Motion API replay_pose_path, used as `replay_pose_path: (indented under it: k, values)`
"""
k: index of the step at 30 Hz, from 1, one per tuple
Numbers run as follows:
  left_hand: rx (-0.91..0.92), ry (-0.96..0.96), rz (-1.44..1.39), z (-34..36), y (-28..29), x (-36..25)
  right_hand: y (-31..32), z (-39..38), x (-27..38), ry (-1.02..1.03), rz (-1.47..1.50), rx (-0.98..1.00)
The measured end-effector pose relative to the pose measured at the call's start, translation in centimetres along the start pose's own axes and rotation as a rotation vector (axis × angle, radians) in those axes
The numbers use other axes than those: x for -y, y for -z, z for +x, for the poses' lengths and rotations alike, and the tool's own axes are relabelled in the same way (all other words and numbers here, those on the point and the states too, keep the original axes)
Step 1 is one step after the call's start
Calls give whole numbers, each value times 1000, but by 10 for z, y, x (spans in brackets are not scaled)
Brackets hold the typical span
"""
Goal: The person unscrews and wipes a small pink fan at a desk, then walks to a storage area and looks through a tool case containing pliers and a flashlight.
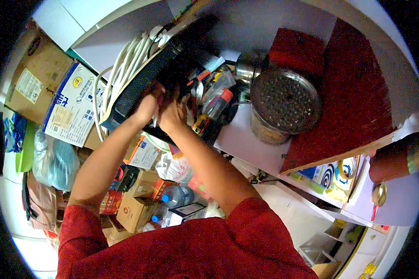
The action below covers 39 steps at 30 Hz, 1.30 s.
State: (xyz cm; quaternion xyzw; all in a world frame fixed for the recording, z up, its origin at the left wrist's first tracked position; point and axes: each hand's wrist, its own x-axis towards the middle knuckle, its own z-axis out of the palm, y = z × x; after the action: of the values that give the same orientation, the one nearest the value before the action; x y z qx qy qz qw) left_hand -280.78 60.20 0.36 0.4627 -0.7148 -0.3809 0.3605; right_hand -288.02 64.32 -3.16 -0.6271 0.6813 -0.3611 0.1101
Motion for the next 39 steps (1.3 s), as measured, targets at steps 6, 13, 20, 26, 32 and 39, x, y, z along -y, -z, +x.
replay_pose_path:
  k: [6,13,20,26,32,39]
  values:
    - [-48,60,-116,-4,-2,11,22,20,-46,-57,187,-271]
    - [56,-35,-71,1,-2,24,34,31,-64,-110,-161,270]
    - [143,-49,-82,0,-6,30,16,15,-58,-114,-141,223]
    - [153,15,-152,0,-10,28,34,10,-82,79,-192,-220]
    - [149,49,-28,3,-11,27,43,20,-117,-179,-291,-308]
    - [187,-8,1,4,-7,27,46,33,-128,-358,75,-230]
